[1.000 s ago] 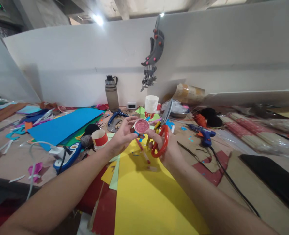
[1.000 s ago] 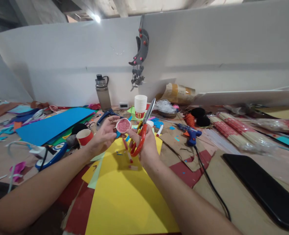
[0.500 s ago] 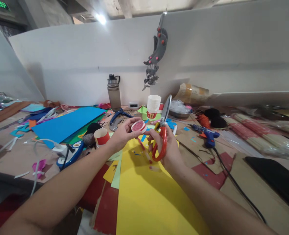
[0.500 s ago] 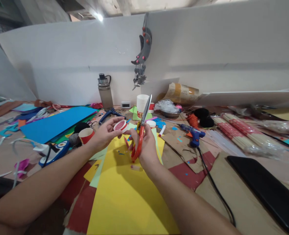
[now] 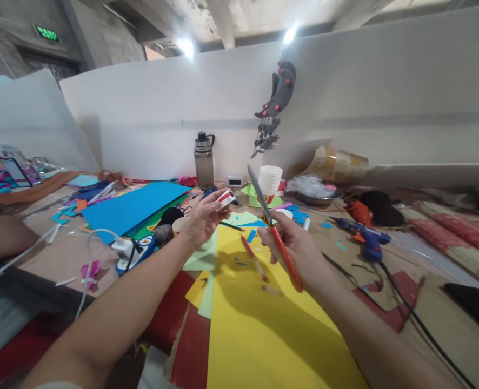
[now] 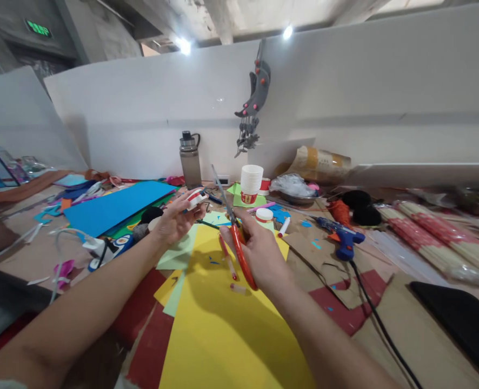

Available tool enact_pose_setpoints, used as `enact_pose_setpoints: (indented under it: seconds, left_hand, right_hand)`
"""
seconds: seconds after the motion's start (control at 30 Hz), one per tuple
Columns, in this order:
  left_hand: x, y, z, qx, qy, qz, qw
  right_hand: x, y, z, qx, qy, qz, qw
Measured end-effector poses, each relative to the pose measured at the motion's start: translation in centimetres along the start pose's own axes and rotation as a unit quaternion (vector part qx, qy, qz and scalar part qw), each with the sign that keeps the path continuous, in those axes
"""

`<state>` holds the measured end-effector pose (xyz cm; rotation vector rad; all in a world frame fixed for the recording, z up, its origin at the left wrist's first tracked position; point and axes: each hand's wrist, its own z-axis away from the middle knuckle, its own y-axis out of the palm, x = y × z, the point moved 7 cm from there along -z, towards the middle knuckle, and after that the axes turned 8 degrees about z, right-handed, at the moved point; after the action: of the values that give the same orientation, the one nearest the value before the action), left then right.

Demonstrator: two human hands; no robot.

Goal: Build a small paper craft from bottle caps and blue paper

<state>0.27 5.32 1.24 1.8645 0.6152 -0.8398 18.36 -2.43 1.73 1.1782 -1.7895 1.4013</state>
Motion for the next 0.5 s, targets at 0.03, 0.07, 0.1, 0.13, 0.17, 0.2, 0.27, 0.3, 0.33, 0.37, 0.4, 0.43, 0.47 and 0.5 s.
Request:
enact_pose_setpoints:
  seconds: [0.03, 0.07, 0.1, 0.13, 0.17, 0.2, 0.27, 0.3, 0.33, 0.37, 0.4, 0.43, 0.47, 0.5]
  left_hand:
    - [-0.1, -0.2, 0.0, -0.003, 0.003, 0.011, 1.000]
    - [-0.3, -0.4, -0.1, -0.006, 0.007, 0.021, 1.000]
    - [-0.4, -0.5, -0.1, -0.008, 0.011, 0.030, 0.999]
    - [-0.7, -0.6, -0.2, -0.010, 0.018, 0.038, 0.999]
    - [-0.9, -0.7, -0.2, -0.011, 0.027, 0.046, 0.999]
    - [-1.1, -0.7, -0.2, -0.013, 0.035, 0.051, 0.998]
    - [-1.3, -0.9, -0.2, -0.022, 0.050, 0.054, 0.997]
    - [-1.3, -0.8, -0.2, -0.024, 0.054, 0.049, 0.997]
    - [-1.2, -0.7, -0.1, -0.022, 0.053, 0.040, 0.998]
    - [-1.0, -0.5, 0.0, -0.016, 0.049, 0.030, 0.998]
    - [-0.6, -0.2, 0.1, -0.007, 0.041, 0.019, 0.999]
    - [0.0, 0.3, 0.3, 0.006, 0.027, 0.011, 1.000]
    - [0.6, 0.7, 0.5, 0.019, 0.008, 0.005, 1.000]
    - [1.3, 1.2, 0.8, 0.032, -0.014, 0.003, 0.999]
  right_hand:
    - [0.0, 0.1, 0.0, 0.015, 0.009, 0.015, 1.000]
    - [0.0, 0.3, 0.1, 0.036, 0.022, 0.019, 0.999]
    - [0.0, 0.6, 0.2, 0.063, 0.038, 0.013, 0.997]
    - [0.0, 1.0, 0.3, 0.088, 0.053, 0.004, 0.995]
    - [0.0, 1.5, 0.4, 0.113, 0.067, -0.005, 0.991]
    - [0.0, 1.9, 0.6, 0.131, 0.081, -0.015, 0.988]
    - [-0.2, 2.4, 0.7, 0.135, 0.106, -0.044, 0.984]
    - [-0.4, 2.4, 0.7, 0.117, 0.113, -0.067, 0.984]
    - [-0.5, 2.4, 0.6, 0.090, 0.112, -0.094, 0.985]
    - [-0.7, 2.2, 0.4, 0.057, 0.103, -0.121, 0.986]
    - [-0.7, 1.9, 0.3, 0.025, 0.084, -0.143, 0.986]
    - [-0.8, 1.6, 0.1, -0.002, 0.062, -0.156, 0.986]
    - [-0.8, 1.4, 0.0, -0.024, 0.042, -0.163, 0.985]
    - [-0.9, 1.2, -0.1, -0.041, 0.028, -0.166, 0.985]
